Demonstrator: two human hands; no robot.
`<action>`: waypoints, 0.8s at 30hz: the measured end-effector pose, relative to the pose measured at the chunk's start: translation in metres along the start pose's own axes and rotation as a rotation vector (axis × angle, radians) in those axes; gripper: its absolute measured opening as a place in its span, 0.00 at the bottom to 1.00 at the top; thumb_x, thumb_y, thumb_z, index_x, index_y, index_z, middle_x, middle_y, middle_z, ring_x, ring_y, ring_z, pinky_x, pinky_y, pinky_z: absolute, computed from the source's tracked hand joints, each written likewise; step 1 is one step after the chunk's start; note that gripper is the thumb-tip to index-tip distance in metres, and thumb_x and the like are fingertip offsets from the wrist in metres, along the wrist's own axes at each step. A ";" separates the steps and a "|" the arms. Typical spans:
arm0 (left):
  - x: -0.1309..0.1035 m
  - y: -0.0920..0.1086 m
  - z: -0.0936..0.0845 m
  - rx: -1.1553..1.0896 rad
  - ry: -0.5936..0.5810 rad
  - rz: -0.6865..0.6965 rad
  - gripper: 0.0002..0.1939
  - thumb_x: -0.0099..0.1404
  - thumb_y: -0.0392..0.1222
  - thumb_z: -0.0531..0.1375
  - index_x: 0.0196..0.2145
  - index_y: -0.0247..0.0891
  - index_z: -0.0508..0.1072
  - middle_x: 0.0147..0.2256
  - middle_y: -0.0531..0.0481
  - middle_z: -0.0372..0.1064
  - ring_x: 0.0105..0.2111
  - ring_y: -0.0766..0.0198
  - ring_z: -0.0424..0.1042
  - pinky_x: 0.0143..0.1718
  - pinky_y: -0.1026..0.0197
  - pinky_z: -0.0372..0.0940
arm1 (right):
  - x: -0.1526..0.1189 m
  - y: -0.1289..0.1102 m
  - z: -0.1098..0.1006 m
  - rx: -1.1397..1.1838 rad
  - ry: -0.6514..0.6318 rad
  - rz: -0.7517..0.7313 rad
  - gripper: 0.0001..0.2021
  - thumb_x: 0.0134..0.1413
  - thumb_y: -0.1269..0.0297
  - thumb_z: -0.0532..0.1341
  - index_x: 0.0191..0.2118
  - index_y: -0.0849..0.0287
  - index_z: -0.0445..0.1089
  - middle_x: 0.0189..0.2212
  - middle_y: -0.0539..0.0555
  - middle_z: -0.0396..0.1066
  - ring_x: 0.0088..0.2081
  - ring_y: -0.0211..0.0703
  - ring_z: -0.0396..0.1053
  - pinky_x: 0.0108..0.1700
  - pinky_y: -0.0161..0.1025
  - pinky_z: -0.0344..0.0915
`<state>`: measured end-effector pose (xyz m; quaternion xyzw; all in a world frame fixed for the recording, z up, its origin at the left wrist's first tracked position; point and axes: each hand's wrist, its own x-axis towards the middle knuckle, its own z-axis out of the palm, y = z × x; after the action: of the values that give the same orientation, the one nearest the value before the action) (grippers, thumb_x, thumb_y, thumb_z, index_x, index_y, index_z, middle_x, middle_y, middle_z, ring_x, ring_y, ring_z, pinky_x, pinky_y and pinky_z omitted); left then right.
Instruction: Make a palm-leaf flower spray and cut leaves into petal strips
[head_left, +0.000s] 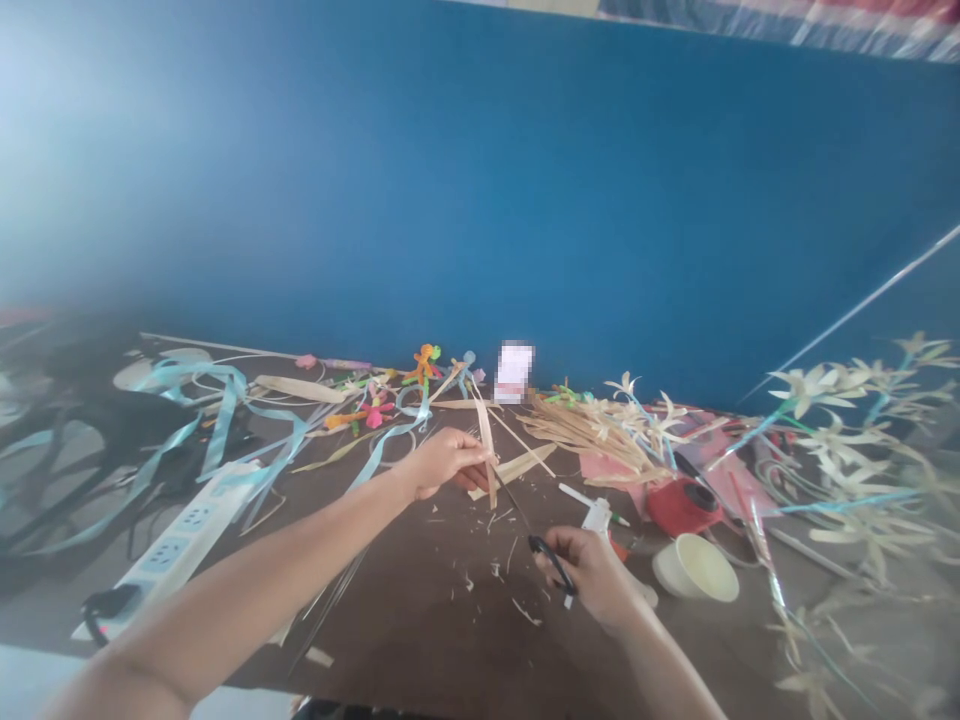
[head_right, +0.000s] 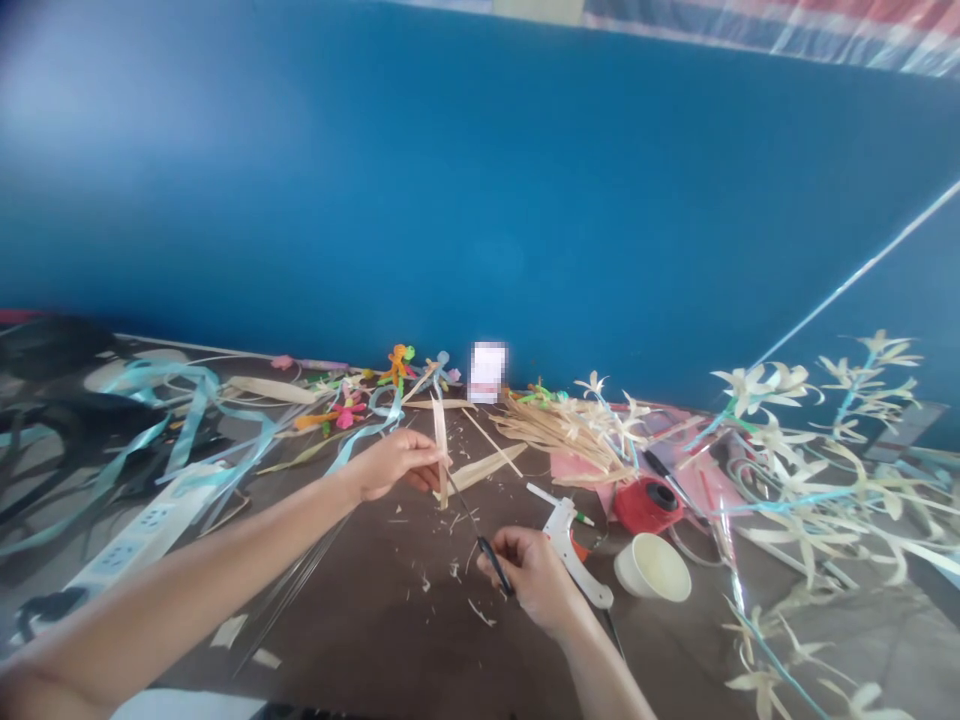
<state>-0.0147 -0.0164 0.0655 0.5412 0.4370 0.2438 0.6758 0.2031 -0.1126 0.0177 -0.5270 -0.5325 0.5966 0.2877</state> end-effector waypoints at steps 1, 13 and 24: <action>0.000 0.000 0.000 -0.005 -0.001 -0.002 0.14 0.52 0.48 0.58 0.31 0.32 0.72 0.28 0.42 0.73 0.29 0.60 0.72 0.27 0.63 0.63 | 0.000 0.000 0.000 0.009 0.000 -0.001 0.13 0.41 0.59 0.61 0.19 0.61 0.59 0.14 0.44 0.57 0.17 0.29 0.51 0.19 0.28 0.49; 0.001 -0.003 0.002 -0.050 0.000 -0.018 0.15 0.51 0.49 0.58 0.30 0.32 0.72 0.27 0.43 0.73 0.28 0.61 0.72 0.26 0.64 0.62 | 0.002 -0.001 0.002 -0.020 0.044 -0.011 0.14 0.41 0.57 0.61 0.19 0.61 0.59 0.14 0.44 0.58 0.17 0.29 0.52 0.19 0.28 0.48; 0.000 -0.027 0.023 -0.177 0.054 0.035 0.13 0.49 0.48 0.60 0.25 0.33 0.69 0.25 0.48 0.71 0.26 0.65 0.70 0.25 0.66 0.60 | 0.009 0.010 0.003 0.019 0.091 -0.062 0.14 0.41 0.56 0.61 0.20 0.61 0.60 0.14 0.44 0.57 0.18 0.30 0.51 0.20 0.29 0.48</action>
<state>0.0014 -0.0363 0.0412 0.4800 0.4223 0.3079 0.7046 0.2001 -0.1081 0.0055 -0.5342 -0.5293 0.5678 0.3349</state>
